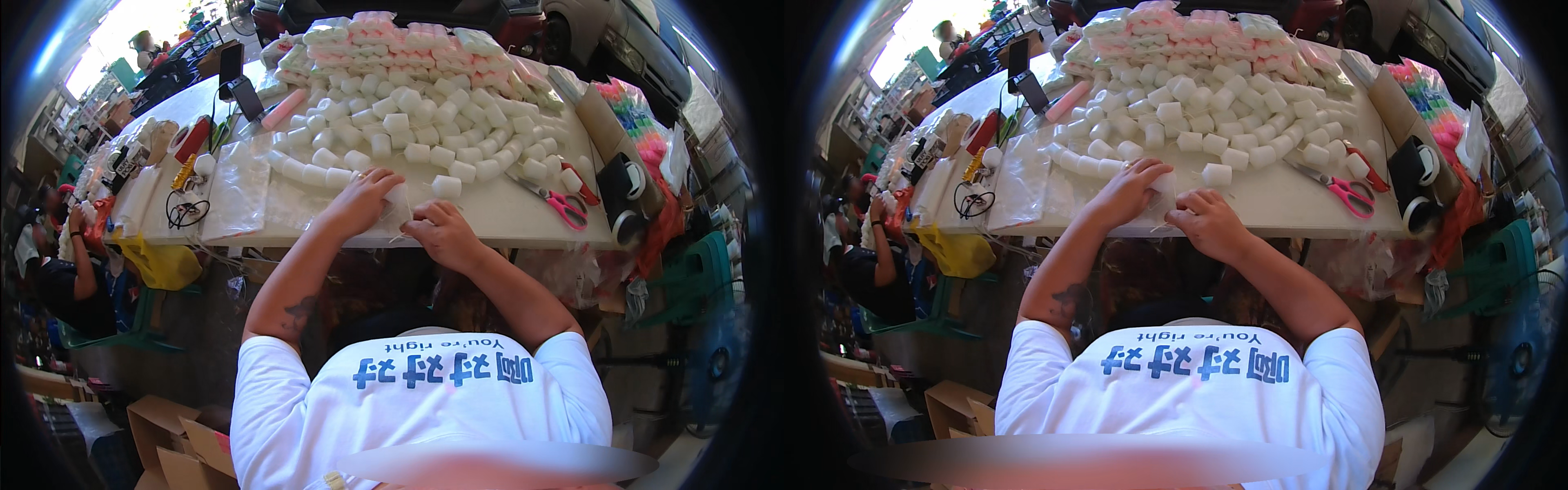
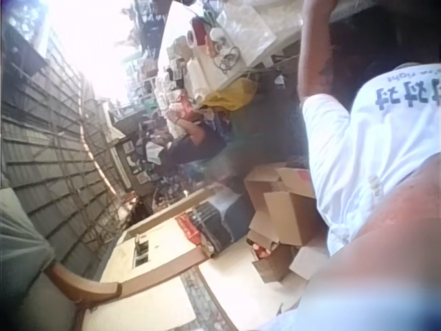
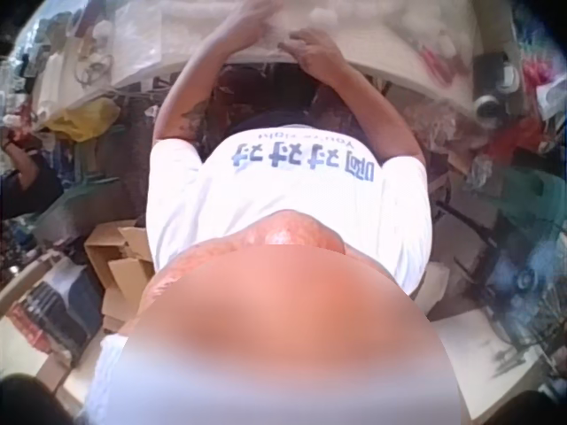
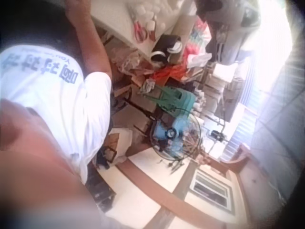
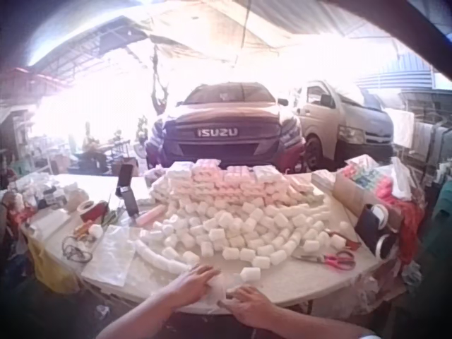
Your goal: The person threads white foam cylinders onto a string and ties knots to secure them, repeating the process to form a long garland. The person uses pink-handled scissors to cut the string between pieces and continues assembling the garland on a cluttered table.
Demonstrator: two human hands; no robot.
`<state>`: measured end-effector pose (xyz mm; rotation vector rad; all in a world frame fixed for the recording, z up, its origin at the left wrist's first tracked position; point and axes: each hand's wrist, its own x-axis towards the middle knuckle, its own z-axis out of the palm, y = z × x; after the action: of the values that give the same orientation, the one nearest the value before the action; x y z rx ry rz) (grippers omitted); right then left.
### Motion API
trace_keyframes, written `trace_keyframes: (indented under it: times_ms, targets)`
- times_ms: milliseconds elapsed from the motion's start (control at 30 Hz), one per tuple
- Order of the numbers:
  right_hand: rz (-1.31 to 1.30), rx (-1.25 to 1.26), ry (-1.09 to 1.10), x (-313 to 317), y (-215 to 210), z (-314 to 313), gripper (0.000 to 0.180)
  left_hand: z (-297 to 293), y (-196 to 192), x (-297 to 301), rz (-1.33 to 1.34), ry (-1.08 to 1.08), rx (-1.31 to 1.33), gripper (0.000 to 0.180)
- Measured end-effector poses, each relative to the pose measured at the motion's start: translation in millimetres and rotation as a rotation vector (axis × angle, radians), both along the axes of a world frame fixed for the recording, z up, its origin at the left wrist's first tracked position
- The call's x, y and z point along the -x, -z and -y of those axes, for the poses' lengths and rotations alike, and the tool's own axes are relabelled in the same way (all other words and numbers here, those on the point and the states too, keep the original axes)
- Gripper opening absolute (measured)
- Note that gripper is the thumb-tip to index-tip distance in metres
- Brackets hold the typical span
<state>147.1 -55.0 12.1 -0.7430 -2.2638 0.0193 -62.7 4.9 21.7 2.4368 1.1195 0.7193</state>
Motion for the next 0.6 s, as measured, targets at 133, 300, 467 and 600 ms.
trace_keyframes:
  times_ms: [133, 300, 467, 600]
  targets:
    - [-0.388, 0.304, -0.097, -1, -13, 6, 0.015, 11, -1, 18, 0.288, 0.042, 0.049, 0.048]
    - [-0.919, 0.869, -0.354, 1, -6, 17, 0.009, 27, 7, 22, 0.33, 0.079, 0.015, 0.046]
    - [-0.995, 1.069, -0.2, -8, 7, 18, 0.016, 27, 17, 14, 0.2, 0.092, -0.06, 0.045]
    - [-1.024, 1.068, -0.053, -12, 12, 18, 0.017, 25, 15, 8, 0.077, 0.074, -0.131, 0.047]
